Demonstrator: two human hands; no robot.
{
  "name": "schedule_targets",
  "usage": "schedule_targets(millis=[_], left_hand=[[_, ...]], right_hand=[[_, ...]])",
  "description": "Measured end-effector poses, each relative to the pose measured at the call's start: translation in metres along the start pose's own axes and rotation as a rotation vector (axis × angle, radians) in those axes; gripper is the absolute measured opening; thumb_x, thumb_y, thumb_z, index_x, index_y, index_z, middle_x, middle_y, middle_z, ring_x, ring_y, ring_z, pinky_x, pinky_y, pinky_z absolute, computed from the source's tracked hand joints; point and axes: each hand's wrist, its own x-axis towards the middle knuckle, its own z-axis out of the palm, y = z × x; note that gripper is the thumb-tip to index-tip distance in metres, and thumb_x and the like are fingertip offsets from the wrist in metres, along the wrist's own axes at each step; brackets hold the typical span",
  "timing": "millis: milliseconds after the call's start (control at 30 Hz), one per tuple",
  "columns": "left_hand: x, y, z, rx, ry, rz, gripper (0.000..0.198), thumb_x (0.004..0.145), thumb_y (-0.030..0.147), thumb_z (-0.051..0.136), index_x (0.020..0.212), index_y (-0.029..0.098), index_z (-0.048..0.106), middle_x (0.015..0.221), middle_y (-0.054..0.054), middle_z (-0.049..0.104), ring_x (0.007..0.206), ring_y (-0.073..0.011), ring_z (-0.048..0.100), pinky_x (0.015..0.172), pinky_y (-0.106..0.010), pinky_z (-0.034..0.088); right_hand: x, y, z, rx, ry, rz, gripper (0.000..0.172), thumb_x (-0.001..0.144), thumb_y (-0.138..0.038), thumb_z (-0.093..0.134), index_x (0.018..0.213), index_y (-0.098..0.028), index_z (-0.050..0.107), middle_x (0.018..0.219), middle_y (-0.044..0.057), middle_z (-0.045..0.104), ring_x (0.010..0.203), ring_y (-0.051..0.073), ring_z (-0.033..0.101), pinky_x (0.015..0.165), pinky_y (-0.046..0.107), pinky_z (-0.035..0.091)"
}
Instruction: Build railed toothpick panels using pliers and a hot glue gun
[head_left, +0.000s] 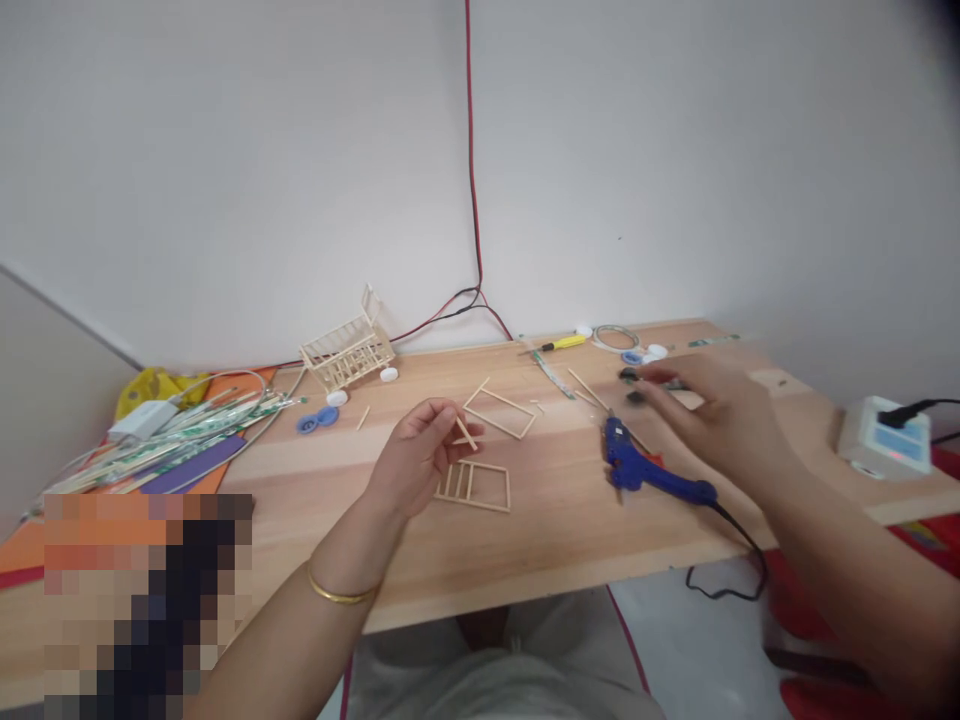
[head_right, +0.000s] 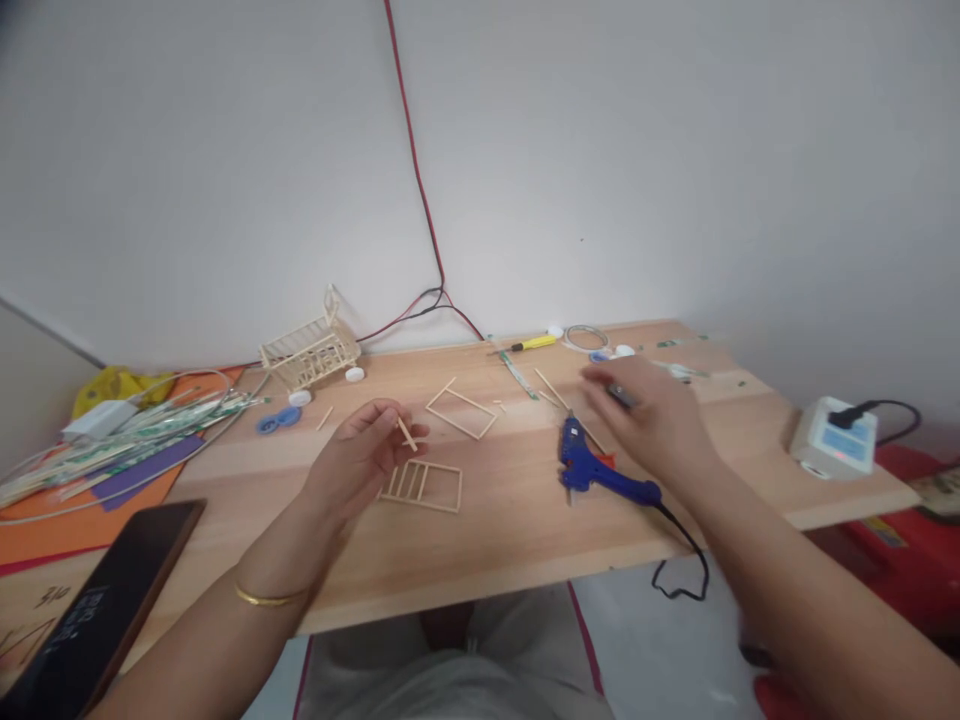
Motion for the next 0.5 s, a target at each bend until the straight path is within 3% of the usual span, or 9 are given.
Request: schedule_targets(millis=[100,200,333,500], left_hand=[[0.0,-0.005,0.001,0.032,-0.049,-0.02,0.016,0.079,0.028,0.068,0.078,0.013,0.061,0.071,-0.001,0.062,0.067,-0.0092,0.059,0.062,-0.02,0.048],[-0.002,-0.008,0.0,0.075,-0.062,-0.086,0.017,0.077,0.028,0.07,0.077,0.013,0.063,0.067,0.0,0.061,0.062,-0.0081,0.055,0.059,-0.019,0.045],[-0.005,-0.008,0.0,0.13,-0.031,-0.192,0.02,0.071,0.03,0.074,0.071,0.013,0.063,0.064,0.002,0.058,0.056,-0.0063,0.051,0.055,-0.019,0.04],[-0.008,-0.008,0.001,0.207,-0.03,-0.261,0.023,0.068,0.034,0.075,0.071,0.013,0.066,0.061,0.001,0.059,0.054,-0.0065,0.049,0.053,-0.019,0.036]], right_hand=[[0.008,-0.063,0.013,0.266,-0.096,-0.27,0.012,0.09,-0.024,0.052,0.095,-0.021,0.063,0.087,0.005,0.069,0.084,0.018,0.063,0.075,0.032,0.049],[0.013,-0.101,0.04,0.464,-0.128,-0.558,0.013,0.091,-0.02,0.053,0.098,-0.02,0.063,0.086,0.004,0.068,0.08,0.015,0.061,0.073,0.029,0.047],[0.015,-0.112,0.065,0.57,-0.165,-0.725,0.015,0.091,-0.013,0.05,0.095,-0.02,0.063,0.091,0.003,0.07,0.081,0.012,0.059,0.075,0.029,0.044],[0.014,-0.109,0.069,0.52,-0.279,-0.743,0.014,0.092,-0.016,0.05,0.09,-0.02,0.064,0.088,0.001,0.066,0.078,0.011,0.055,0.078,0.03,0.04]])
